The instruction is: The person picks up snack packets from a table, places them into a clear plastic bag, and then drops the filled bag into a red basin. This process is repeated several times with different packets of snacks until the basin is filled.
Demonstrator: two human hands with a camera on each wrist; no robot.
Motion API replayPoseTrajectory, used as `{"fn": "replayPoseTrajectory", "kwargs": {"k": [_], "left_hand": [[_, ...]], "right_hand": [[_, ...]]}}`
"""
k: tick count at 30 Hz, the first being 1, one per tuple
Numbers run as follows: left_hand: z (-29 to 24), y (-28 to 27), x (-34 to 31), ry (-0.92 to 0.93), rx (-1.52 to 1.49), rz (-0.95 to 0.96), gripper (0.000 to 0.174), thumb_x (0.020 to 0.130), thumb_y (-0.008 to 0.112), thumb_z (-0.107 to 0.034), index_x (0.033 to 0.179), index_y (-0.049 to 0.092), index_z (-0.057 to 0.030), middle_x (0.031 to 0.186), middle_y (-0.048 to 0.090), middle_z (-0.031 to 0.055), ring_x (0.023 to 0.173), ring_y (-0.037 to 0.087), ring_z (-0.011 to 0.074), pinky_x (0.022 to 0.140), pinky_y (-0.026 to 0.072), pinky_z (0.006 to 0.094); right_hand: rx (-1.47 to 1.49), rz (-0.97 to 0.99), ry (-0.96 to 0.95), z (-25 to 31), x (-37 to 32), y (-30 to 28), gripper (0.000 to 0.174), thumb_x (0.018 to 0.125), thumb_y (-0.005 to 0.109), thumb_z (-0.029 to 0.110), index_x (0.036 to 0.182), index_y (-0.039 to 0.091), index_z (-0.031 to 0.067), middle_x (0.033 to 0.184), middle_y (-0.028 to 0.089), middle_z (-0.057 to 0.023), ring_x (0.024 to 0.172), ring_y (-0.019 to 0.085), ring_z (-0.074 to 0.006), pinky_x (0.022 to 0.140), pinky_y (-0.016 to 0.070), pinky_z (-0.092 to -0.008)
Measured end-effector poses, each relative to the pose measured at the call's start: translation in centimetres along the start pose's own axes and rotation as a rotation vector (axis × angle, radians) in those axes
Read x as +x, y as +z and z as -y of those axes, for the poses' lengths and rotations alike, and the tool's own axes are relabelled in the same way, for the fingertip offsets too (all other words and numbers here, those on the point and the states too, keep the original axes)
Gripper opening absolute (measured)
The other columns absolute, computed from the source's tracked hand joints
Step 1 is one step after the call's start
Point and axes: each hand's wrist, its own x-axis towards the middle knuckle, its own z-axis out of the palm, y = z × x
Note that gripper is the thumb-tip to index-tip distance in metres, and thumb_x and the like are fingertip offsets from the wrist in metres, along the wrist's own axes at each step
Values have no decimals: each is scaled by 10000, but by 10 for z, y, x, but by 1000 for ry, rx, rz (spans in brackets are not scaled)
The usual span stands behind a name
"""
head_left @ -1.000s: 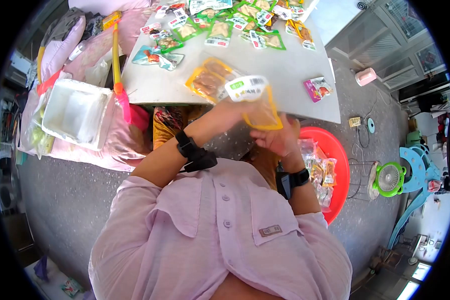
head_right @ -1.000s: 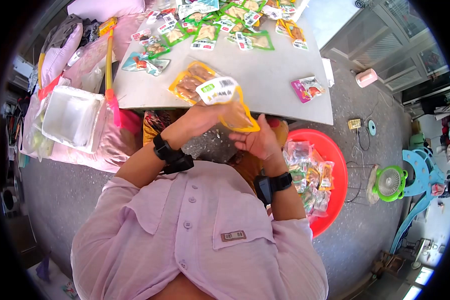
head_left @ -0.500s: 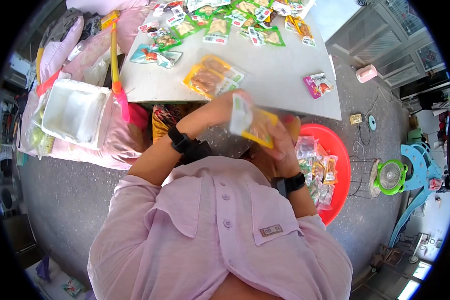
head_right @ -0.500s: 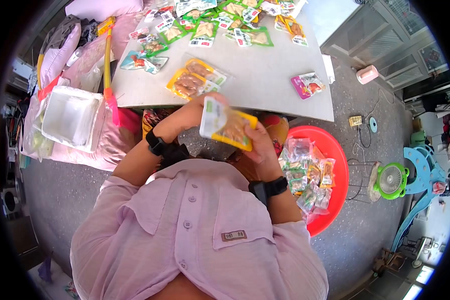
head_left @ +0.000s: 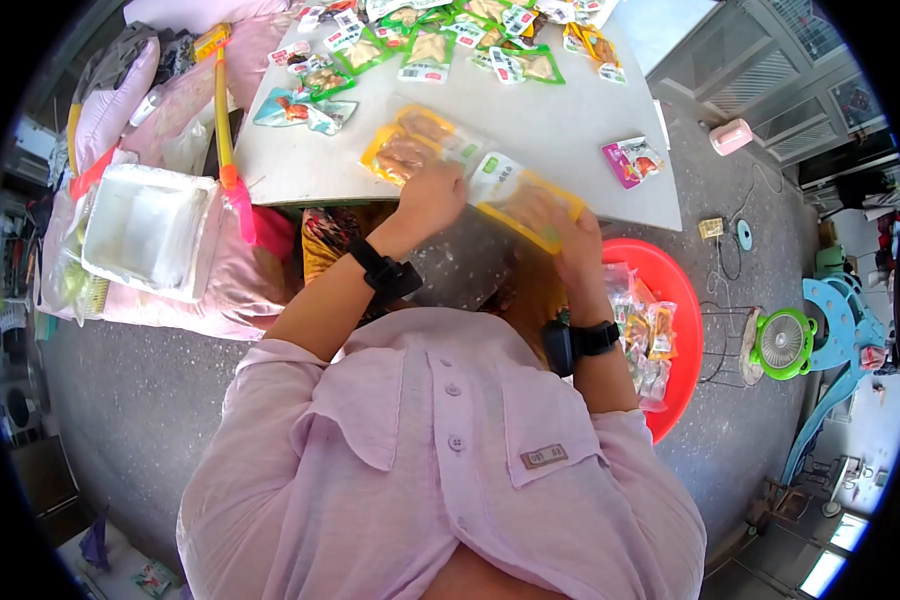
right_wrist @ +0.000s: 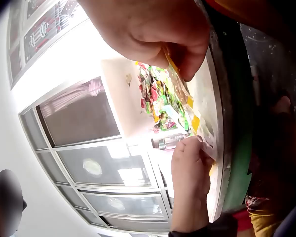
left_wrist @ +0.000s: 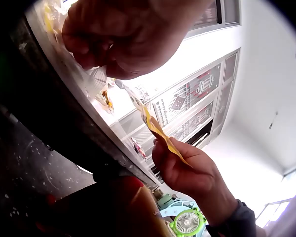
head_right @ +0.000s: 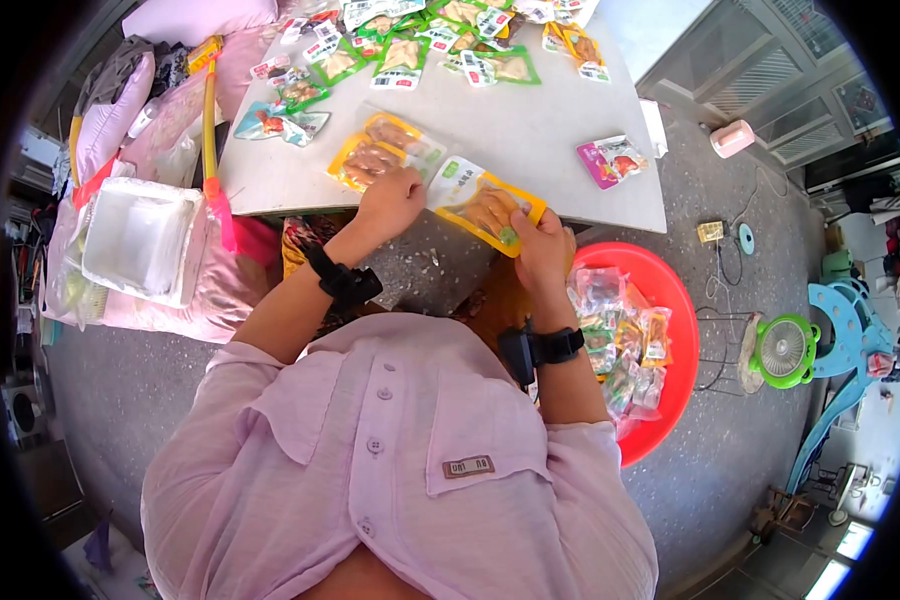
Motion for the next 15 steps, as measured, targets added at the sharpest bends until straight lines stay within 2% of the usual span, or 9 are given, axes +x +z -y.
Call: {"fn": "replayPoseTrajectory", "kwargs": {"k": [5,8,11,15], "left_hand": [[1,-3,-1,111,-56,-98,105,718,474,-128,710,501,-27,721,527,169,669,518,341,576,417,415],[-6,-9,-2,77,28,-80,94,716,477,-125,704,493,-33,708,524,165,653,516,347,564,417,424],[-8,-12,-2,121,63,-114,87,712,484,-129,699,487,-43,702,516,150,636,516,345,550,420,428],[-12,-12,-5,143,72,-165,85,709,489,-131,691,489,-48,707,506,134,630,519,334,544,424,423]], "right_hand": [[6,-27,41,13,-1,25,128,758,513,-15,886,510,-16,800,512,-14,712,500,-89,647,430,-224],[-209,-29,50,13,6,21,221,765,514,56,972,479,-13,878,528,-67,777,513,-143,646,440,-263],[-150,-19,63,12,13,18,116,732,522,-23,846,519,-7,766,513,-7,689,496,-87,617,420,-214],[-198,-4,98,23,7,29,105,714,523,-36,814,521,-3,748,509,-1,672,489,-82,593,418,-218]]}}
